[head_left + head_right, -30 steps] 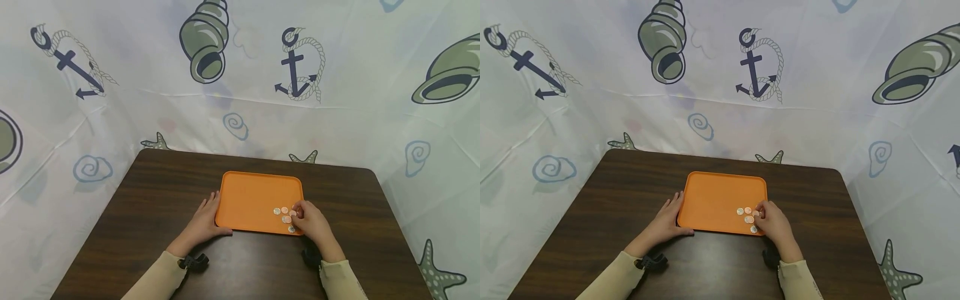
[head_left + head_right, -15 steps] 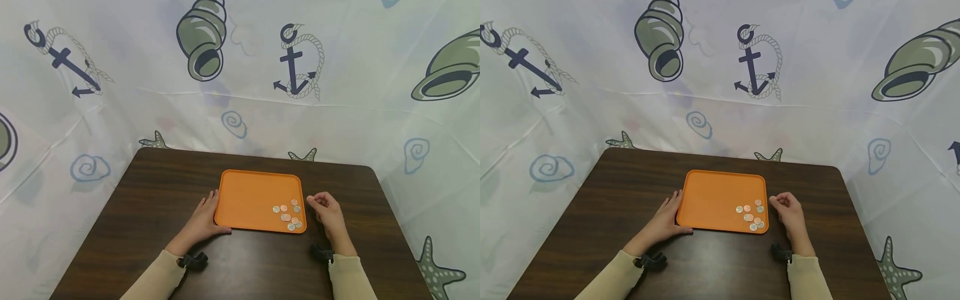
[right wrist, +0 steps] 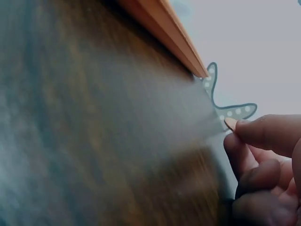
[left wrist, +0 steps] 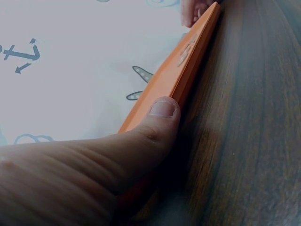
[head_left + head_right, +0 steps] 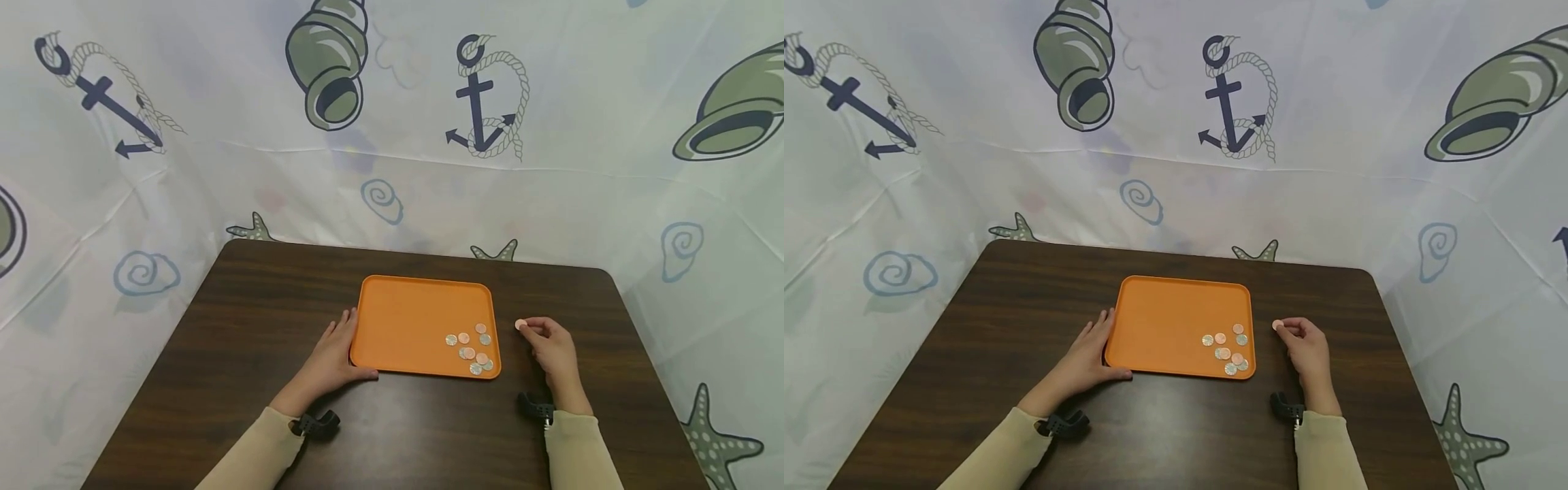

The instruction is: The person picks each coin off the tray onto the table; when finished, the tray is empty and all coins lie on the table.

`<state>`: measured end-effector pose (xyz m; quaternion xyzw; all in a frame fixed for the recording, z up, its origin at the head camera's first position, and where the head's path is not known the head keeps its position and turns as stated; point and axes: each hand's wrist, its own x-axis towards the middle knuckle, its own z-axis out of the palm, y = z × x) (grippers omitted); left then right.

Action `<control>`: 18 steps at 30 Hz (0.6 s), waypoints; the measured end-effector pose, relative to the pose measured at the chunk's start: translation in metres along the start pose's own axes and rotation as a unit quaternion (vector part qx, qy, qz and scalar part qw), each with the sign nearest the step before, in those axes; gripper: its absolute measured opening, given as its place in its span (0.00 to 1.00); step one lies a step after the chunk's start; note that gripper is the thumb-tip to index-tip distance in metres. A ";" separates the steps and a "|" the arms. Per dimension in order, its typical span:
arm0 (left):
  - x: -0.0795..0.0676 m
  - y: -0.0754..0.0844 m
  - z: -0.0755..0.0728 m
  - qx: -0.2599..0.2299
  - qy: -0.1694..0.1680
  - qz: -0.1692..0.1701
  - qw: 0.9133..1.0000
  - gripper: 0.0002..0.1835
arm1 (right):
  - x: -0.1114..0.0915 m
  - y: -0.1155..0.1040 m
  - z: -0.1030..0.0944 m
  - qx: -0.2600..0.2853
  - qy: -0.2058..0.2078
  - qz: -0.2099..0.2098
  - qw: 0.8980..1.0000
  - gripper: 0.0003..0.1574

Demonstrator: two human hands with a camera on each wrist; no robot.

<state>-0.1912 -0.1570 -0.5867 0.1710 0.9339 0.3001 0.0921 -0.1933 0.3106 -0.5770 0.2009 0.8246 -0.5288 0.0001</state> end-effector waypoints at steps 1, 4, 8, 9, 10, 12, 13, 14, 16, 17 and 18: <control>0.000 0.000 0.000 0.000 0.000 0.000 1.000 0.79 | 0.000 0.000 0.001 -0.005 0.004 0.000 1.000 0.30; 0.000 0.000 0.001 0.000 0.000 -0.002 1.000 0.79 | 0.000 0.001 0.002 -0.025 0.014 -0.005 1.000 0.30; 0.001 0.001 0.002 0.001 0.000 -0.001 1.000 0.79 | -0.001 0.004 0.001 -0.035 0.018 -0.016 0.999 0.27; 0.001 0.001 0.002 0.001 0.000 -0.001 1.000 0.79 | -0.001 0.004 0.000 -0.035 0.017 -0.017 0.999 0.26; 0.001 0.001 0.003 0.001 -0.001 0.000 1.000 0.79 | -0.001 0.005 0.000 -0.031 0.015 -0.018 0.999 0.25; 0.001 0.000 0.003 -0.002 -0.002 0.001 1.000 0.78 | -0.001 0.005 -0.001 -0.021 0.011 -0.018 1.000 0.22; 0.001 0.000 0.003 -0.004 -0.002 0.002 1.000 0.78 | 0.000 0.005 -0.001 -0.016 0.010 -0.017 1.000 0.22; 0.001 0.000 0.003 -0.006 -0.003 0.001 1.000 0.78 | 0.000 0.005 -0.001 -0.011 0.009 -0.016 1.000 0.22; 0.001 -0.001 0.002 -0.009 -0.004 -0.001 1.000 0.78 | 0.001 0.004 0.000 -0.003 0.009 -0.010 1.000 0.22; 0.001 -0.001 0.002 -0.010 -0.004 -0.001 1.000 0.78 | 0.002 0.003 0.001 -0.001 0.010 -0.009 1.000 0.22; 0.001 -0.002 0.001 -0.010 -0.003 -0.002 1.000 0.78 | 0.002 0.002 0.001 -0.001 0.009 -0.009 1.000 0.22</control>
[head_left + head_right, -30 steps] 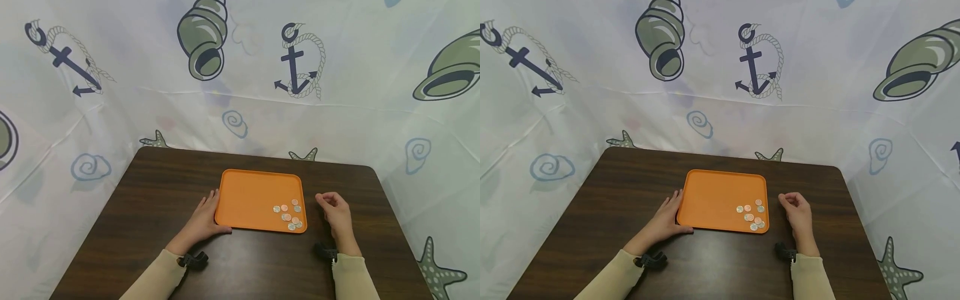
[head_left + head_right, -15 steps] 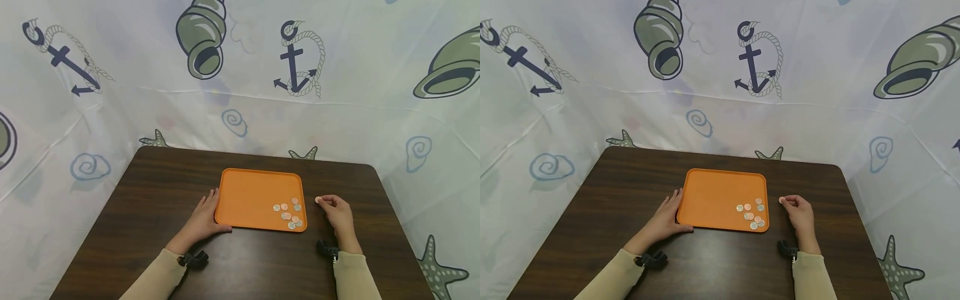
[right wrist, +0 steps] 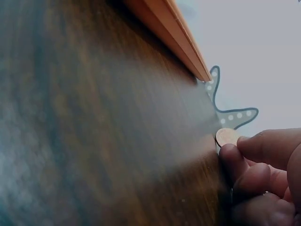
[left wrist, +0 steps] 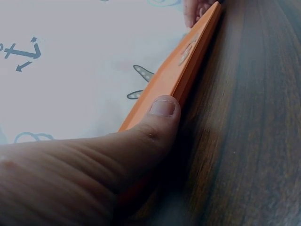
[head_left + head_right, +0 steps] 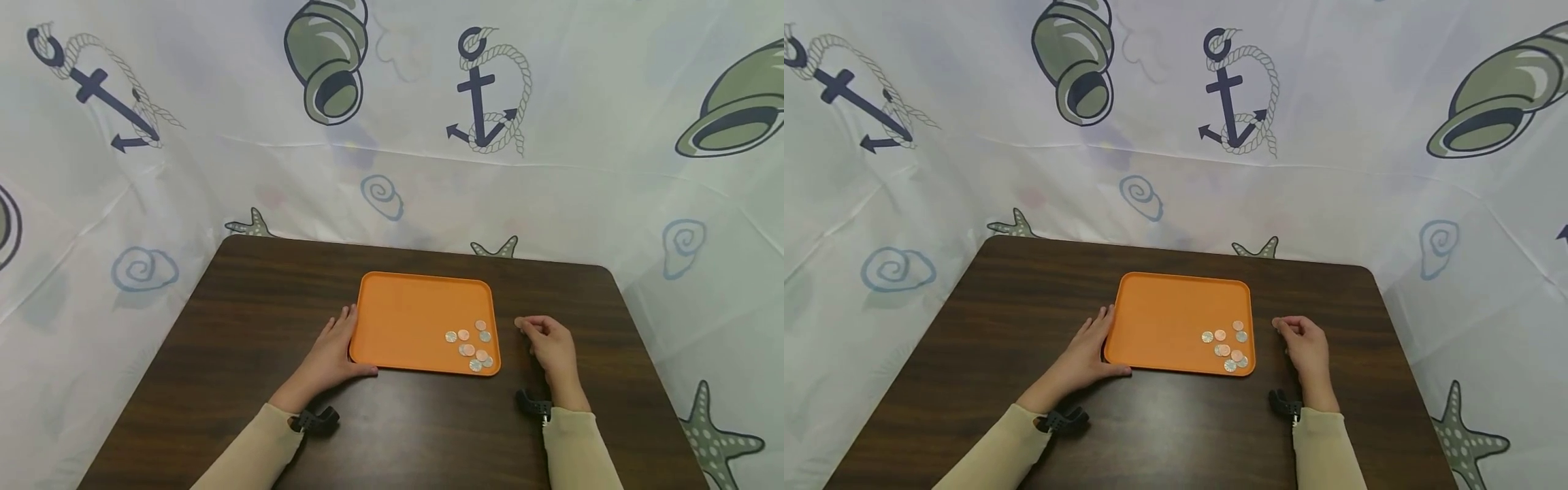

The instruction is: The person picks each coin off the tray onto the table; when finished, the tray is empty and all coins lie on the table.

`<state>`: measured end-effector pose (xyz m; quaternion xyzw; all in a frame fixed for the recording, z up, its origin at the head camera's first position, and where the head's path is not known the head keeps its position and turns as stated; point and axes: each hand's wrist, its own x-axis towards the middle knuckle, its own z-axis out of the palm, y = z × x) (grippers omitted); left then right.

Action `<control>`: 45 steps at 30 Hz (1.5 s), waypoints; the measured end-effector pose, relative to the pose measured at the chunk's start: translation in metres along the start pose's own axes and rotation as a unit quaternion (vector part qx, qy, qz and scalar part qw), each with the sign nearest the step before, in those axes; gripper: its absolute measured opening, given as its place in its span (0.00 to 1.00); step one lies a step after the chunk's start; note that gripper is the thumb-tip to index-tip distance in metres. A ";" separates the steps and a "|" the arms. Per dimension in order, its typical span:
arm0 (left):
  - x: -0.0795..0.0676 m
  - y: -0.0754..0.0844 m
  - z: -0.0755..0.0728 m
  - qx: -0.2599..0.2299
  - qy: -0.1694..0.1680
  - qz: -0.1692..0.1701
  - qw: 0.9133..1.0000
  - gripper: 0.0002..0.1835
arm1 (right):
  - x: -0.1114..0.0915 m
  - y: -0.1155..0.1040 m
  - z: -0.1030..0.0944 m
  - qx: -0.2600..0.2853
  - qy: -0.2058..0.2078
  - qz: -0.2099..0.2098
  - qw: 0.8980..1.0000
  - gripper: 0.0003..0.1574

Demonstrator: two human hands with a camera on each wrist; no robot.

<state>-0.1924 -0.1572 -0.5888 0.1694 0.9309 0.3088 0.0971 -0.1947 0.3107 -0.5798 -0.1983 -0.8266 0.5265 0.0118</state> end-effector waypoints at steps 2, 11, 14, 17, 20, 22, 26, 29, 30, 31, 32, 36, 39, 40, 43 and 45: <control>0.000 -0.001 -0.001 -0.002 0.002 0.000 1.000 0.78 | 0.000 -0.002 0.002 0.003 0.000 0.003 1.000 0.22; 0.000 -0.004 0.000 -0.009 0.004 0.002 1.000 0.78 | 0.000 -0.004 0.001 -0.033 -0.024 -0.005 0.999 0.22; 0.000 -0.003 0.001 -0.008 0.003 0.005 1.000 0.78 | 0.001 -0.003 -0.002 -0.074 -0.043 -0.026 0.996 0.25; 0.001 -0.002 0.001 -0.008 0.005 0.009 1.000 0.78 | 0.001 -0.002 -0.003 -0.096 -0.060 -0.057 0.992 0.27; 0.001 -0.002 0.001 -0.008 0.006 0.010 1.000 0.78 | 0.002 -0.002 -0.005 -0.098 -0.073 -0.075 0.990 0.28; 0.001 -0.002 0.001 -0.007 0.007 0.011 1.000 0.78 | 0.002 -0.002 -0.006 -0.094 -0.080 -0.075 0.989 0.28; 0.002 -0.002 0.000 -0.007 0.008 0.013 1.000 0.77 | 0.000 -0.003 -0.006 -0.090 -0.087 -0.074 0.989 0.29; 0.000 -0.002 0.000 -0.010 0.006 0.012 1.000 0.77 | -0.007 -0.006 -0.003 -0.079 -0.094 -0.080 0.989 0.27; -0.001 -0.002 0.000 -0.011 0.004 0.010 1.000 0.77 | -0.010 -0.009 0.000 -0.073 -0.097 -0.082 0.989 0.25; -0.001 -0.002 0.000 -0.012 0.002 0.007 1.000 0.77 | -0.013 -0.012 0.002 -0.073 -0.101 -0.086 0.988 0.23; -0.002 -0.002 0.000 -0.013 0.001 0.006 1.000 0.77 | -0.016 -0.017 0.005 -0.076 -0.105 -0.093 0.987 0.22; -0.004 -0.001 0.000 -0.014 0.002 0.001 1.000 0.77 | -0.028 -0.040 0.014 -0.124 -0.116 -0.136 0.976 0.15; -0.003 -0.001 0.000 -0.014 0.002 0.003 1.000 0.77 | -0.037 -0.058 0.016 -0.184 -0.132 -0.164 0.960 0.10; -0.003 -0.001 0.000 -0.014 0.001 0.003 1.000 0.77 | -0.040 -0.063 0.015 -0.205 -0.143 -0.171 0.953 0.09; -0.001 0.000 -0.001 -0.011 -0.003 0.004 1.000 0.77 | -0.045 -0.073 0.015 -0.249 -0.174 -0.191 0.933 0.08; 0.002 0.001 -0.003 -0.010 -0.004 0.005 1.000 0.77 | -0.046 -0.075 0.016 -0.269 -0.183 -0.200 0.924 0.08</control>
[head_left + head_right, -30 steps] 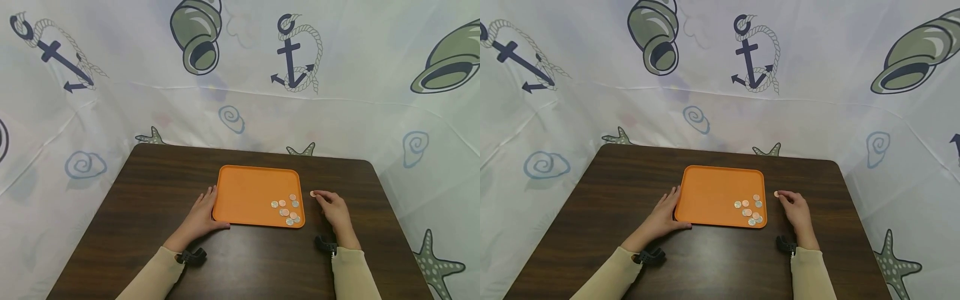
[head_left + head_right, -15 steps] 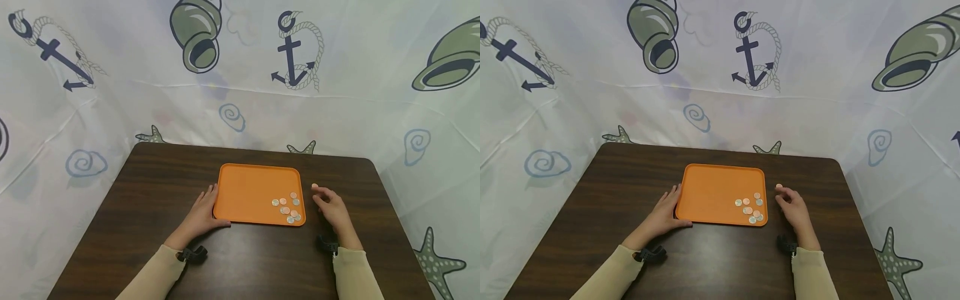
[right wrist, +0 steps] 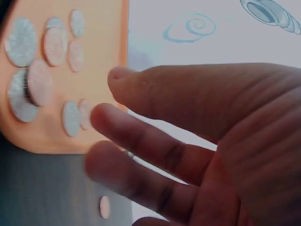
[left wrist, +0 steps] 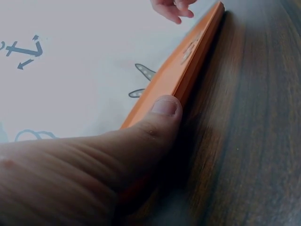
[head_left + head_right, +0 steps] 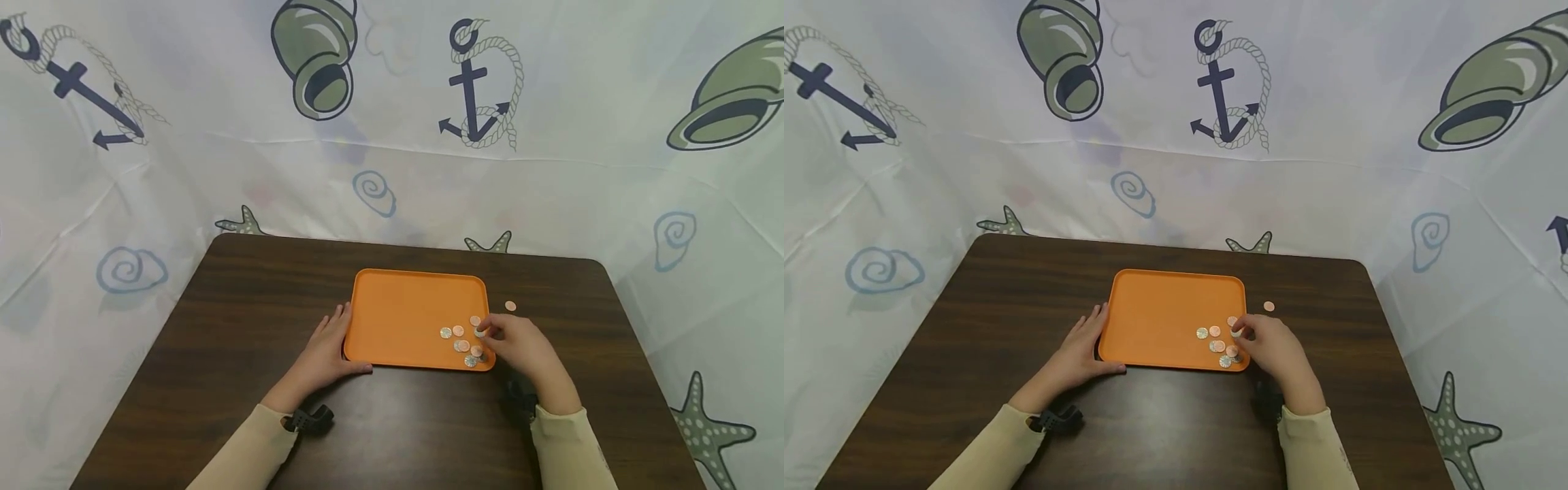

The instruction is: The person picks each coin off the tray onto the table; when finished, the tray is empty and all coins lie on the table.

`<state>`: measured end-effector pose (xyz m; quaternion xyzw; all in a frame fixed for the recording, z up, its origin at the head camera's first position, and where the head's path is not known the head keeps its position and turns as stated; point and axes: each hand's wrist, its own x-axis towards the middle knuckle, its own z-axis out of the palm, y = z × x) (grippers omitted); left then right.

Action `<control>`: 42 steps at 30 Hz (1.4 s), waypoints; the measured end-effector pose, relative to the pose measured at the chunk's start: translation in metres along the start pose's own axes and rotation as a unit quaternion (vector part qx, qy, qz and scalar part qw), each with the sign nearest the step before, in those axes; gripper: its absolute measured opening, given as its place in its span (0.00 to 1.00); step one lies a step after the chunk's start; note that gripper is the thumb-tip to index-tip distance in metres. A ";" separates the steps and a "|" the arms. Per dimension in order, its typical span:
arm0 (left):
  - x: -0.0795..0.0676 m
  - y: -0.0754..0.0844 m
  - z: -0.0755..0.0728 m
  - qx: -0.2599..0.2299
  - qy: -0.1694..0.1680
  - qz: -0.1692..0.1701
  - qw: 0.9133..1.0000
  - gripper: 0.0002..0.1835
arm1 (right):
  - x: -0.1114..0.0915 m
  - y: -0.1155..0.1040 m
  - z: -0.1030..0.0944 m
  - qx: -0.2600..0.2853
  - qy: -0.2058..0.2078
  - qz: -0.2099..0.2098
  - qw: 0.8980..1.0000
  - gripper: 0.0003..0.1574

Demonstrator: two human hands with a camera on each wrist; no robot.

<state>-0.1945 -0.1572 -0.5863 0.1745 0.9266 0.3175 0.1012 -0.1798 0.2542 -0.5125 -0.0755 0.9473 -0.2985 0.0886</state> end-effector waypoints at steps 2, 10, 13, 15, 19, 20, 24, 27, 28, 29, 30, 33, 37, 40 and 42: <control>0.001 0.000 -0.001 0.002 0.001 0.001 1.000 0.77 | 0.002 0.000 0.002 -0.015 -0.002 -0.005 1.000 0.08; 0.002 -0.003 -0.001 0.005 0.010 0.006 1.000 0.77 | 0.014 0.012 0.014 -0.038 0.057 0.032 0.997 0.13; 0.001 -0.004 0.002 0.002 0.009 0.006 1.000 0.77 | 0.017 0.016 0.022 -0.050 0.048 0.053 0.996 0.14; 0.000 -0.005 0.003 0.000 0.008 0.004 1.000 0.77 | 0.019 0.018 0.026 -0.054 0.045 0.057 0.996 0.13; 0.000 -0.005 0.003 0.000 0.010 0.002 1.000 0.76 | 0.024 0.018 0.029 -0.049 0.043 0.056 0.996 0.12; 0.000 -0.005 0.003 0.001 0.010 0.001 1.000 0.76 | 0.024 0.019 0.029 -0.044 0.042 0.056 0.997 0.11; 0.001 -0.005 0.002 0.004 0.008 0.000 1.000 0.76 | 0.025 0.021 0.030 -0.014 0.030 0.067 0.997 0.12; 0.002 -0.005 0.002 0.005 0.005 0.002 1.000 0.76 | 0.025 0.022 0.031 -0.004 0.023 0.068 0.997 0.14; 0.002 -0.005 0.002 0.005 0.005 0.002 1.000 0.77 | 0.025 0.022 0.031 -0.005 0.022 0.065 0.998 0.14; 0.002 -0.005 0.002 0.005 0.005 0.002 1.000 0.77 | 0.026 0.021 0.031 -0.007 0.022 0.061 0.998 0.14; 0.002 -0.005 0.002 0.006 0.005 0.003 1.000 0.77 | 0.026 0.021 0.031 -0.009 0.022 0.059 0.998 0.14; 0.003 -0.005 0.002 0.007 0.007 0.004 1.000 0.76 | 0.026 0.019 0.031 -0.016 0.017 0.053 0.998 0.13; 0.003 -0.005 0.002 0.011 0.006 0.005 1.000 0.76 | 0.026 0.015 0.031 -0.017 0.005 0.064 0.998 0.13; 0.003 -0.005 0.002 0.011 0.003 0.003 1.000 0.76 | 0.025 0.015 0.032 -0.024 0.003 0.062 0.998 0.15; 0.004 -0.005 0.002 0.010 0.003 0.004 1.000 0.76 | 0.025 0.016 0.032 -0.030 0.005 0.053 0.998 0.15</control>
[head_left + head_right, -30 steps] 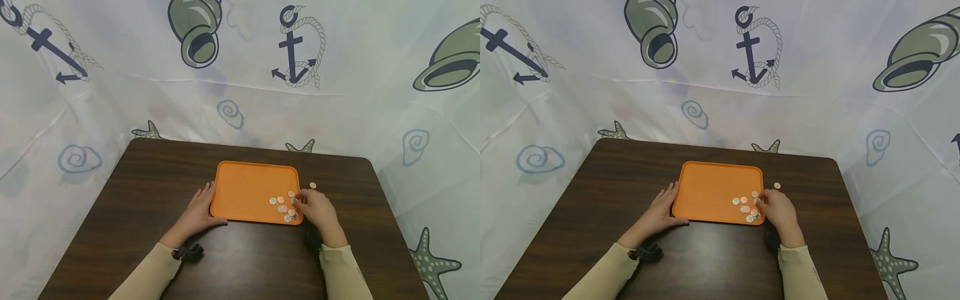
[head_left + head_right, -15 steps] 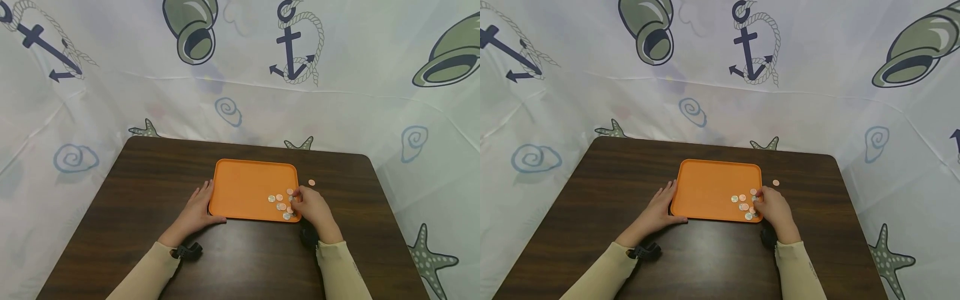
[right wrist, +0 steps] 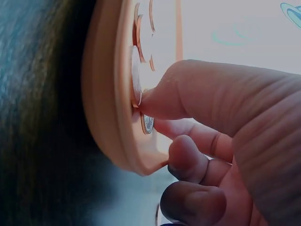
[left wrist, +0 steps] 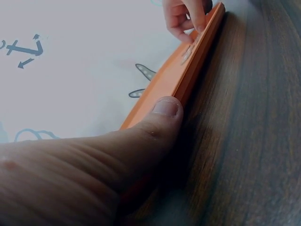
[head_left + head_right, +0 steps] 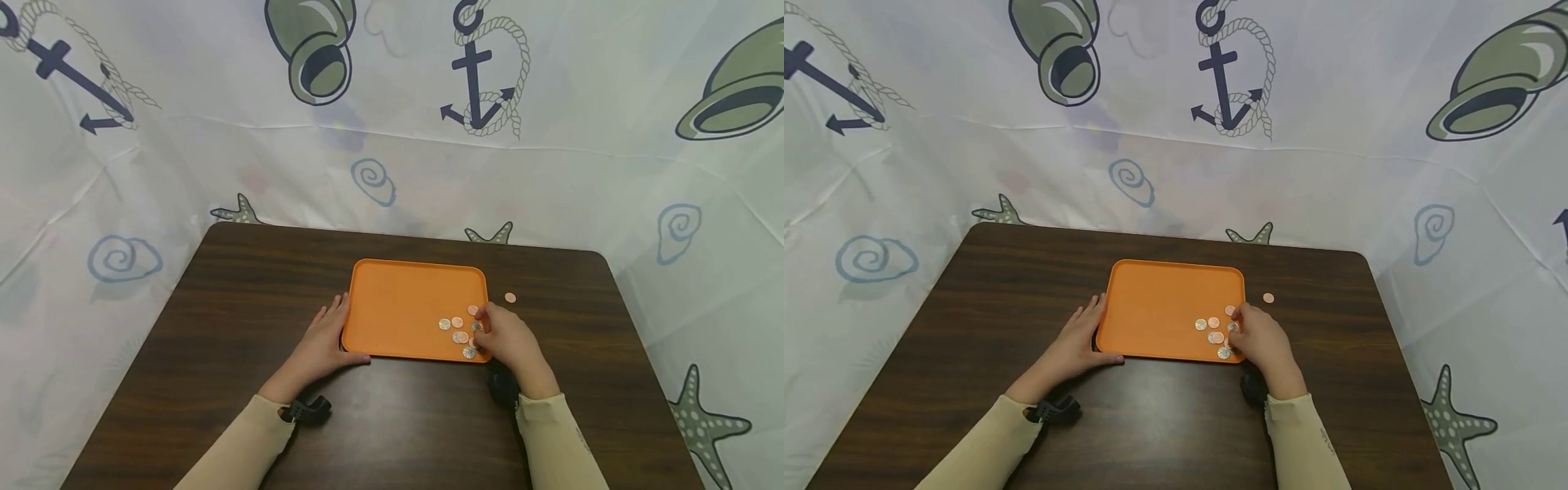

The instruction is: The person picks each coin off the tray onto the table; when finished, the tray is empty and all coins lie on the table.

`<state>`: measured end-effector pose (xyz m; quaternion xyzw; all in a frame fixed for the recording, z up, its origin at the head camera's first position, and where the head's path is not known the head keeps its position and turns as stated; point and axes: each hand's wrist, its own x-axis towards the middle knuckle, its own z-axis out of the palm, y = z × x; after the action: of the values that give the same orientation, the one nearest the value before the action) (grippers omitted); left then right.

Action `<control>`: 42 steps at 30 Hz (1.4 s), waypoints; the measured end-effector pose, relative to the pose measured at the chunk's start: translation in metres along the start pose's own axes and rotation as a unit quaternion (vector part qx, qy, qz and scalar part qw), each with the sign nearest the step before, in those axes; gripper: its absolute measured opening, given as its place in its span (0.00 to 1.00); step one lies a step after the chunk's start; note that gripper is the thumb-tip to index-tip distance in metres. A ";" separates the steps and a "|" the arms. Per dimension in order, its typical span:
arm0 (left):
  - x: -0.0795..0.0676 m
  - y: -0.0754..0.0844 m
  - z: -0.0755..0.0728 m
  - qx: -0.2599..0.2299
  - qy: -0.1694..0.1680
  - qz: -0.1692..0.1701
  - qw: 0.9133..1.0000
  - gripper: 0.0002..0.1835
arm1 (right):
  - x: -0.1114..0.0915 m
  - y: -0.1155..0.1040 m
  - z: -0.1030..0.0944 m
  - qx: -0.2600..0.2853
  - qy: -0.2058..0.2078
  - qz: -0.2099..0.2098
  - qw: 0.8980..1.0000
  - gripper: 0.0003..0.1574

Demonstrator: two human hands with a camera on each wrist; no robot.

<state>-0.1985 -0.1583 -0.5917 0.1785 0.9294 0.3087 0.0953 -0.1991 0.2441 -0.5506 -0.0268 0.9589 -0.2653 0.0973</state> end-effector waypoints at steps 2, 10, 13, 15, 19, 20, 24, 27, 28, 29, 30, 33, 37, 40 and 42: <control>0.001 0.000 0.000 -0.001 0.002 0.001 1.000 0.76 | 0.000 0.000 -0.001 -0.005 0.004 -0.010 1.000 0.14; 0.000 0.000 0.000 -0.002 0.000 0.002 1.000 0.77 | -0.002 0.000 -0.001 0.016 -0.009 0.006 1.000 0.11; -0.001 0.000 0.000 -0.005 0.001 0.000 1.000 0.77 | -0.002 -0.001 -0.001 0.018 -0.006 -0.008 1.000 0.09; -0.002 -0.001 -0.001 -0.006 0.002 -0.002 1.000 0.77 | -0.001 -0.002 -0.001 0.024 -0.004 -0.018 1.000 0.09; -0.003 -0.002 -0.002 -0.003 0.007 0.000 1.000 0.77 | -0.001 -0.002 -0.007 0.048 0.018 -0.040 0.998 0.03; -0.003 -0.001 -0.002 -0.003 0.007 0.000 1.000 0.77 | -0.002 -0.001 -0.010 0.056 0.031 -0.044 0.997 0.03; -0.003 0.000 -0.003 -0.008 0.001 -0.003 1.000 0.77 | -0.008 0.011 -0.031 0.073 0.127 -0.050 0.988 0.06; -0.004 0.000 -0.004 -0.018 -0.005 -0.010 1.000 0.77 | -0.007 0.029 -0.045 0.104 0.229 -0.005 0.968 0.12; -0.004 0.001 -0.004 -0.023 -0.006 -0.012 1.000 0.77 | -0.006 0.038 -0.047 0.121 0.257 0.016 0.959 0.15; -0.004 0.001 -0.004 -0.027 -0.006 -0.012 1.000 0.77 | -0.004 0.047 -0.047 0.141 0.279 0.037 0.949 0.17; -0.005 0.001 -0.004 -0.030 -0.005 -0.014 0.999 0.77 | -0.002 0.056 -0.047 0.168 0.293 0.055 0.940 0.19; -0.007 0.001 -0.004 -0.028 -0.001 -0.015 0.999 0.76 | 0.004 0.080 -0.040 0.276 0.292 0.091 0.911 0.18; -0.007 0.001 -0.004 -0.023 -0.001 -0.016 1.000 0.76 | 0.009 0.102 -0.033 0.418 0.274 0.118 0.858 0.15; -0.004 0.003 -0.003 -0.025 -0.003 -0.016 1.000 0.76 | 0.012 0.112 -0.030 0.461 0.272 0.126 0.835 0.16; -0.003 0.004 -0.002 -0.028 -0.006 -0.015 0.999 0.76 | 0.012 0.115 -0.029 0.458 0.268 0.125 0.839 0.17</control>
<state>-0.1954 -0.1580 -0.5875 0.1639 0.9224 0.3318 0.1101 -0.2166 0.3558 -0.5874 0.2127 0.7121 -0.6563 -0.1297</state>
